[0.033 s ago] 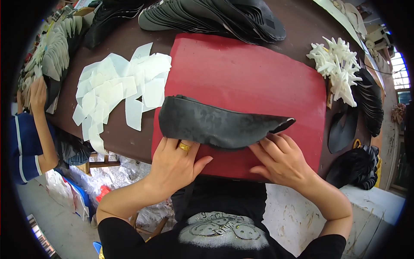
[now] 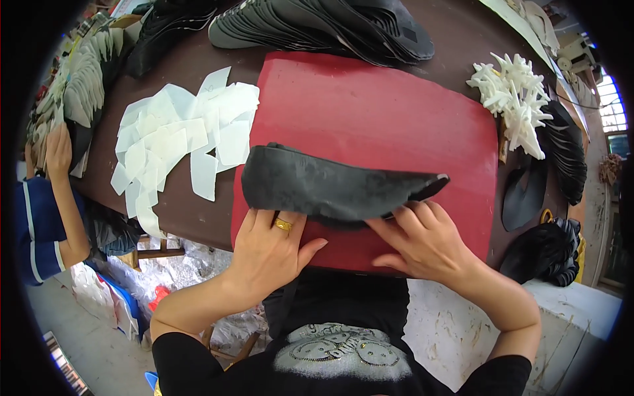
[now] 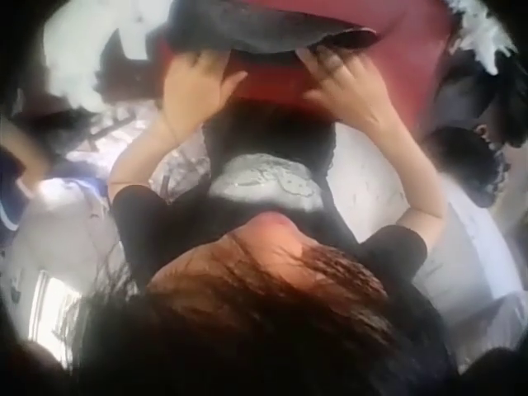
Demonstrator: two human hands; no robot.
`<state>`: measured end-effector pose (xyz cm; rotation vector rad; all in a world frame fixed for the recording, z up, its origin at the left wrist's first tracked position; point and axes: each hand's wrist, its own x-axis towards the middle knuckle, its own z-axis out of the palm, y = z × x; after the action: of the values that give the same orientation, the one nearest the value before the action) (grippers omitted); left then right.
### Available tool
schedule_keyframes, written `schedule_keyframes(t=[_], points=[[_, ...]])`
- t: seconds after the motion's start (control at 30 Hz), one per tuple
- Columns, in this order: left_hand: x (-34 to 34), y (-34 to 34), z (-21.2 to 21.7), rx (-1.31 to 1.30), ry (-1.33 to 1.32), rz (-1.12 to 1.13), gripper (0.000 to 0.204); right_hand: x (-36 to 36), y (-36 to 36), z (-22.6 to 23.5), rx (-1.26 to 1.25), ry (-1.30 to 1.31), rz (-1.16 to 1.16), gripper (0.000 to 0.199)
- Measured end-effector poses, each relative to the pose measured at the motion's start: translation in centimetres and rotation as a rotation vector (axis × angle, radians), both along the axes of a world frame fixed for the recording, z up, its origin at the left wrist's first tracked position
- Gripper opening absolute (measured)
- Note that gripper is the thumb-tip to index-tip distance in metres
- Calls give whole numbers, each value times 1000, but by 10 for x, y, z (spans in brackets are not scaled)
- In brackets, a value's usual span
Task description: Assembling shoe components by placing paper inserts and folding leather parts.
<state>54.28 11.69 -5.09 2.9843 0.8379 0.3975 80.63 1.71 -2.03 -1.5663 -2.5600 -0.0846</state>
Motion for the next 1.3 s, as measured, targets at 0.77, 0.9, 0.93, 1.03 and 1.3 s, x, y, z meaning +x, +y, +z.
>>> schedule_keyframes(t=[0.77,0.9,0.93,1.03,1.3], points=[[27,-8,21,-76,12,-114,65,-27,16,-5,-131,-99,-260,70],[19,-10,20,-55,23,-111,64,3,-3,8,-215,-64,-362,72],[14,-13,19,-56,29,-92,64,10,-7,11,-294,-58,-422,73],[27,-14,19,-82,11,-120,62,3,-10,8,-305,3,-422,75],[55,-12,38,-90,36,-176,53,60,-18,-1,-32,-98,-535,78]])
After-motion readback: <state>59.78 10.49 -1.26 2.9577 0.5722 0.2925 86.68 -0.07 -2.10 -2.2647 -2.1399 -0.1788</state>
